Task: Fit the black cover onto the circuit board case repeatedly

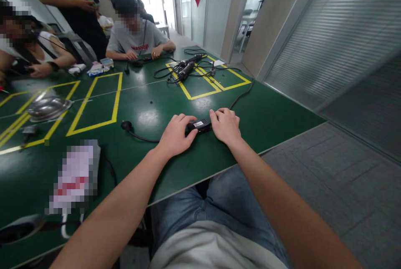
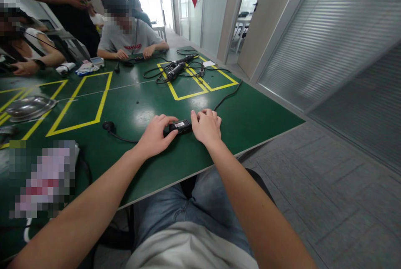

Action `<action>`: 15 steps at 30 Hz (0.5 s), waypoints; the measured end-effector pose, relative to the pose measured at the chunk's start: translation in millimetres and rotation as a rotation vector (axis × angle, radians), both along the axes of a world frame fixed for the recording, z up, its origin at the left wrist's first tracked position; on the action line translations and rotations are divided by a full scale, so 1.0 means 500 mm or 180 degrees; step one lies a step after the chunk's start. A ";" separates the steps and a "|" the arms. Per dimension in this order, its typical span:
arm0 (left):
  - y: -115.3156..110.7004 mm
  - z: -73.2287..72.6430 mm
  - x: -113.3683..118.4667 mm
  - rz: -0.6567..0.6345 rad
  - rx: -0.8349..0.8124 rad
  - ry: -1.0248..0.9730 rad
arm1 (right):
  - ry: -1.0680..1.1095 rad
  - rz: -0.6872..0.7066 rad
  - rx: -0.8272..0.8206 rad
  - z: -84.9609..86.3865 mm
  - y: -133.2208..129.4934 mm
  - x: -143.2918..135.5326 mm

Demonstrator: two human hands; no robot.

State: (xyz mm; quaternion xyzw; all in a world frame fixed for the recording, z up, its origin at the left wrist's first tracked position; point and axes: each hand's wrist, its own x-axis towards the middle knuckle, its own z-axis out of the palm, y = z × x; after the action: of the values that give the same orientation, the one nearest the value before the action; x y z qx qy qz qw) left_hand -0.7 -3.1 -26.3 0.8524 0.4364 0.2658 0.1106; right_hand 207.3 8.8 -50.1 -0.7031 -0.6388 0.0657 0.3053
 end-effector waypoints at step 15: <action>0.004 -0.002 0.007 0.0079 -0.0274 0.0189 | 0.0111 -0.0046 -0.0053 -0.012 0.010 -0.001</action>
State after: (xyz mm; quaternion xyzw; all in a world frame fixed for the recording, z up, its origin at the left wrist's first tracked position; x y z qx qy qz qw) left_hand 2.8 -1.1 -27.3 0.8489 0.4611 0.2228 0.1308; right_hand 207.0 14.0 -55.9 -0.7090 -0.6277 0.0811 0.3110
